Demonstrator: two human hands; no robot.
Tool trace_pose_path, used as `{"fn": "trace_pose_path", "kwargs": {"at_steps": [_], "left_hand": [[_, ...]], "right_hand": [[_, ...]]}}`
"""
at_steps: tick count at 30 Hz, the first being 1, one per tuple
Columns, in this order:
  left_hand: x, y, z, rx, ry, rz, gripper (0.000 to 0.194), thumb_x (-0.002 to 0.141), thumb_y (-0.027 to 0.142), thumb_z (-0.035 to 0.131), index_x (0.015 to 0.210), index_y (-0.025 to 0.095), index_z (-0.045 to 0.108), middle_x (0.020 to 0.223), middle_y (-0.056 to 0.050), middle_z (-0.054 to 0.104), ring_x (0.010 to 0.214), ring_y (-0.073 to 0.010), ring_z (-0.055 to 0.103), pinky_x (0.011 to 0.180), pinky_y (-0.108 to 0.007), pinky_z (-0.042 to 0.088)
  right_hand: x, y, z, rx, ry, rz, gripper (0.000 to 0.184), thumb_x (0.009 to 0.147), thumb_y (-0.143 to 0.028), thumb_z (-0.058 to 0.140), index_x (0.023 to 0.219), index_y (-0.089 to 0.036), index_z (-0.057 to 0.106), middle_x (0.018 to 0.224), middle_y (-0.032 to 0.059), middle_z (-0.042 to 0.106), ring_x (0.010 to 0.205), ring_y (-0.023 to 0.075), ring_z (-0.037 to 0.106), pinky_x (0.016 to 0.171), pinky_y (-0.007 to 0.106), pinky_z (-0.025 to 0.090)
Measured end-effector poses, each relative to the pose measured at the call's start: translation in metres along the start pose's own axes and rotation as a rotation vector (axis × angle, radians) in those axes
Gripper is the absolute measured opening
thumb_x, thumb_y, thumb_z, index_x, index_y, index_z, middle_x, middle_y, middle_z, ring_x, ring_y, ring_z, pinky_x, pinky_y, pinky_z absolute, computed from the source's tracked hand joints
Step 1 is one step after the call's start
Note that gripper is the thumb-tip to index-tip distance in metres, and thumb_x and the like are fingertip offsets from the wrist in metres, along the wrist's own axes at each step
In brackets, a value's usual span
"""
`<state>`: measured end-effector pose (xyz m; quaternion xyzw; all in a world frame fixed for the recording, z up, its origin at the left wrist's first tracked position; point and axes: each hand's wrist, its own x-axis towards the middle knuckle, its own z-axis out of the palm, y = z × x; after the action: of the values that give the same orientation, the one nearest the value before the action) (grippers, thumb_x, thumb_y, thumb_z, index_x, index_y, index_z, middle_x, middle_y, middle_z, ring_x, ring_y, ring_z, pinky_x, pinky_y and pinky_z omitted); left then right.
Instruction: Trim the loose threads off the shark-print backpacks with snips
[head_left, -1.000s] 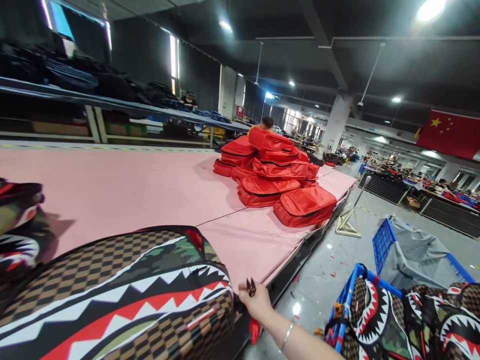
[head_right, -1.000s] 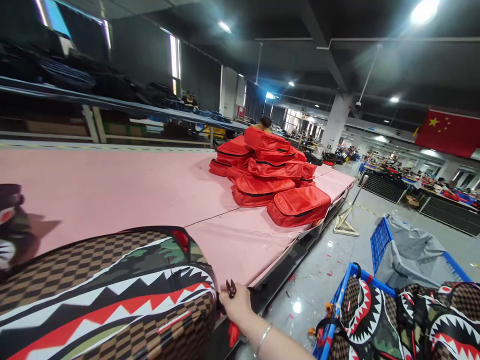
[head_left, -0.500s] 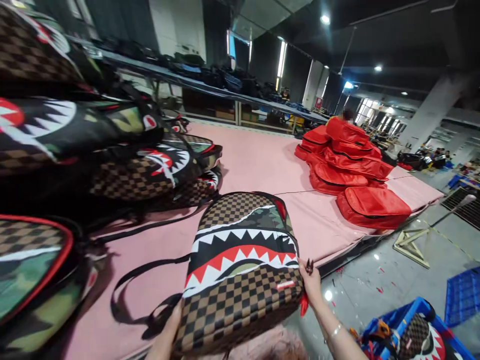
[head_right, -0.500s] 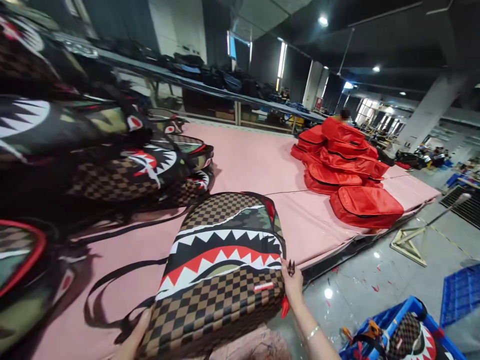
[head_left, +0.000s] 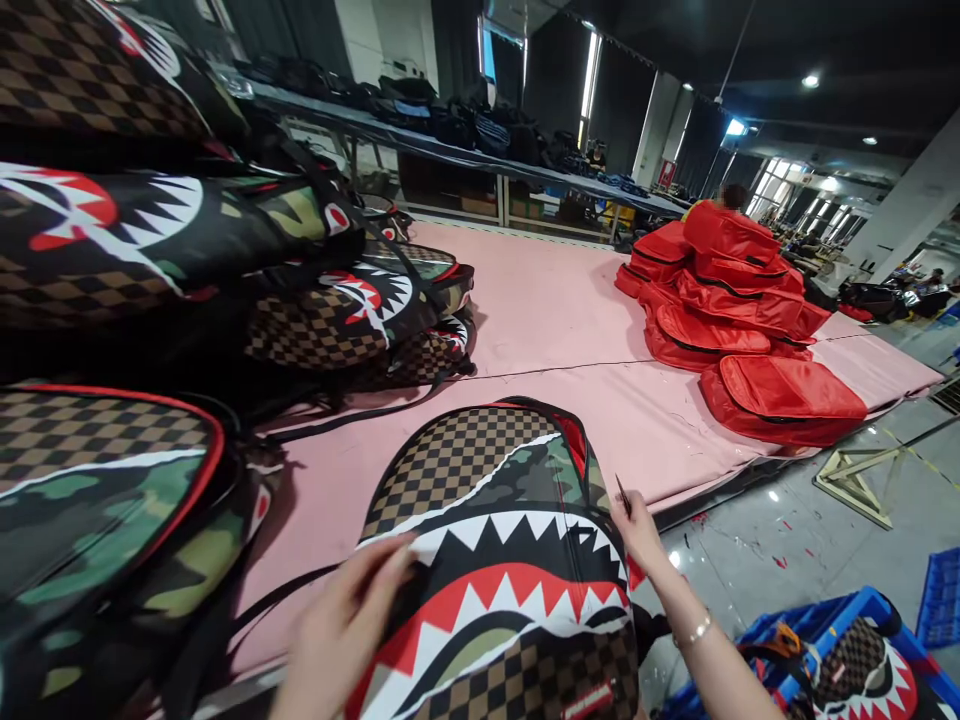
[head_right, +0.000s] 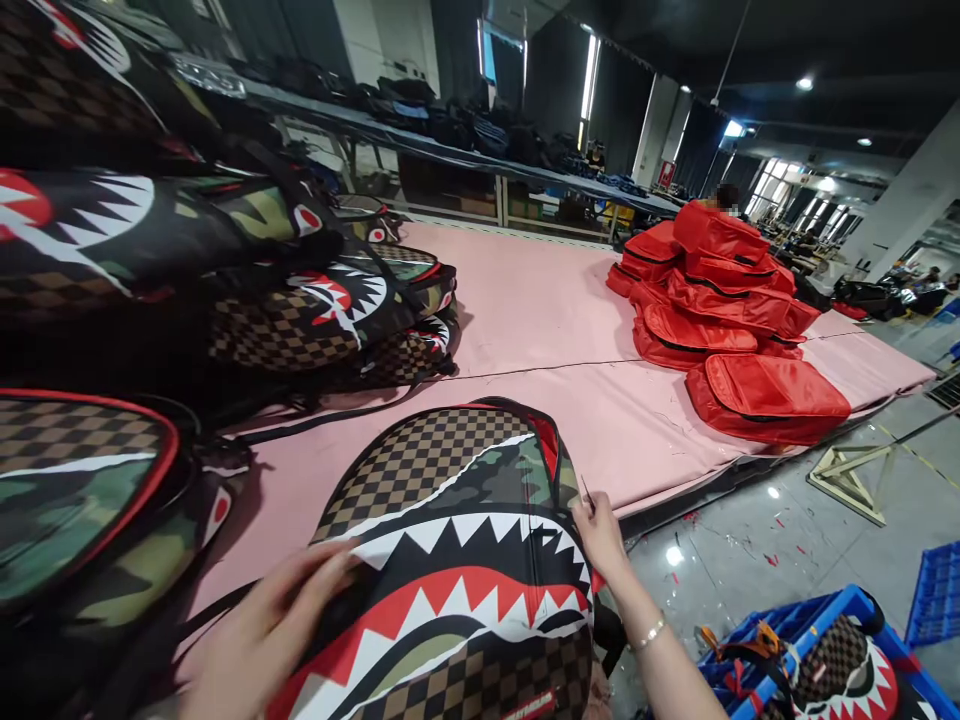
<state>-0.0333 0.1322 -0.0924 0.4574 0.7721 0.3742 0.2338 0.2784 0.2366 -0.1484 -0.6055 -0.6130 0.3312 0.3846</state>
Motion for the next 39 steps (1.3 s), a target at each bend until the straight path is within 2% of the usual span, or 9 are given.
{"fn": "trace_pose_path", "kwargs": {"at_steps": [2,3,7,11,18,21,27,36,39], "left_hand": [[0.037,0.034,0.035,0.052,-0.238,0.227,0.032,0.082,0.044,0.035,0.097,0.025,0.056,0.101,0.001,0.066,0.086,-0.0169,0.062,0.077,-0.025,0.049],[0.055,0.049,0.055,0.162,-0.303,0.306,0.032,0.084,0.038,0.033,0.097,0.024,0.058,0.100,-0.001,0.067,0.087,-0.0166,0.062,0.077,-0.024,0.048],[0.110,0.082,0.122,0.312,-0.320,0.366,0.025,0.081,0.026,0.042,0.092,0.021,0.064,0.099,-0.007,0.067,0.091,-0.0205,0.061,0.080,-0.028,0.045],[0.127,0.082,0.153,0.442,-0.304,0.365,0.024,0.081,0.030,0.046,0.090,0.019,0.065,0.095,-0.011,0.066,0.087,-0.0228,0.061,0.073,-0.030,0.045],[0.126,0.071,0.165,0.551,-0.286,0.380,0.023,0.084,0.024,0.040,0.088,0.017,0.061,0.095,-0.012,0.061,0.091,-0.0236,0.059,0.075,-0.032,0.044],[0.129,0.068,0.165,0.553,-0.265,0.362,0.027,0.087,0.024,0.034,0.093,0.016,0.058,0.099,-0.012,0.059,0.090,-0.0233,0.060,0.075,-0.032,0.044],[0.135,0.067,0.162,0.515,-0.251,0.323,0.028,0.087,0.025,0.030,0.087,0.017,0.057,0.097,-0.011,0.061,0.087,-0.0229,0.060,0.072,-0.030,0.044],[0.132,0.067,0.163,0.340,-0.249,0.277,0.020,0.083,0.025,0.039,0.083,0.017,0.057,0.095,-0.012,0.061,0.088,-0.0259,0.060,0.076,-0.035,0.044],[0.135,0.070,0.153,0.204,-0.245,0.239,0.021,0.083,0.025,0.038,0.077,0.016,0.056,0.090,-0.013,0.062,0.084,-0.0248,0.061,0.074,-0.035,0.045]], "right_hand": [[0.025,-0.016,0.022,0.010,-0.014,-0.024,0.037,0.086,-0.041,0.033,0.097,-0.013,0.056,0.073,0.0042,0.064,0.068,0.0167,0.061,0.064,0.027,0.046],[0.035,-0.022,0.034,0.014,-0.019,-0.035,0.037,0.088,-0.037,0.031,0.099,-0.013,0.056,0.075,0.0043,0.064,0.070,0.0163,0.061,0.066,0.027,0.046],[0.060,-0.032,0.067,-0.009,0.011,-0.054,0.027,0.081,-0.027,0.046,0.103,-0.016,0.058,0.095,0.0067,0.066,0.089,0.0177,0.060,0.080,0.028,0.044],[0.066,-0.026,0.074,-0.081,0.082,-0.004,0.025,0.077,-0.026,0.053,0.100,-0.016,0.056,0.090,0.0067,0.065,0.084,0.0201,0.061,0.075,0.030,0.045],[0.065,-0.023,0.078,-0.247,0.059,-0.006,0.012,0.076,-0.021,0.057,0.088,-0.020,0.057,0.088,0.0048,0.059,0.086,0.0198,0.057,0.075,0.029,0.042],[0.064,-0.029,0.080,-0.314,0.010,-0.015,0.011,0.076,-0.018,0.057,0.087,-0.021,0.058,0.085,0.0041,0.056,0.081,0.0195,0.056,0.073,0.029,0.041],[0.066,-0.040,0.080,-0.390,-0.075,-0.027,0.013,0.078,-0.017,0.056,0.090,-0.020,0.059,0.087,0.0051,0.054,0.077,0.0187,0.056,0.069,0.028,0.040],[0.076,-0.044,0.091,-0.328,-0.050,-0.011,0.011,0.075,-0.013,0.056,0.084,-0.018,0.060,0.083,0.0058,0.055,0.075,0.0202,0.056,0.067,0.030,0.040],[0.077,-0.038,0.090,-0.239,-0.017,-0.012,0.008,0.073,-0.013,0.057,0.078,-0.018,0.060,0.080,0.0044,0.056,0.077,0.0199,0.056,0.071,0.031,0.041]]}}
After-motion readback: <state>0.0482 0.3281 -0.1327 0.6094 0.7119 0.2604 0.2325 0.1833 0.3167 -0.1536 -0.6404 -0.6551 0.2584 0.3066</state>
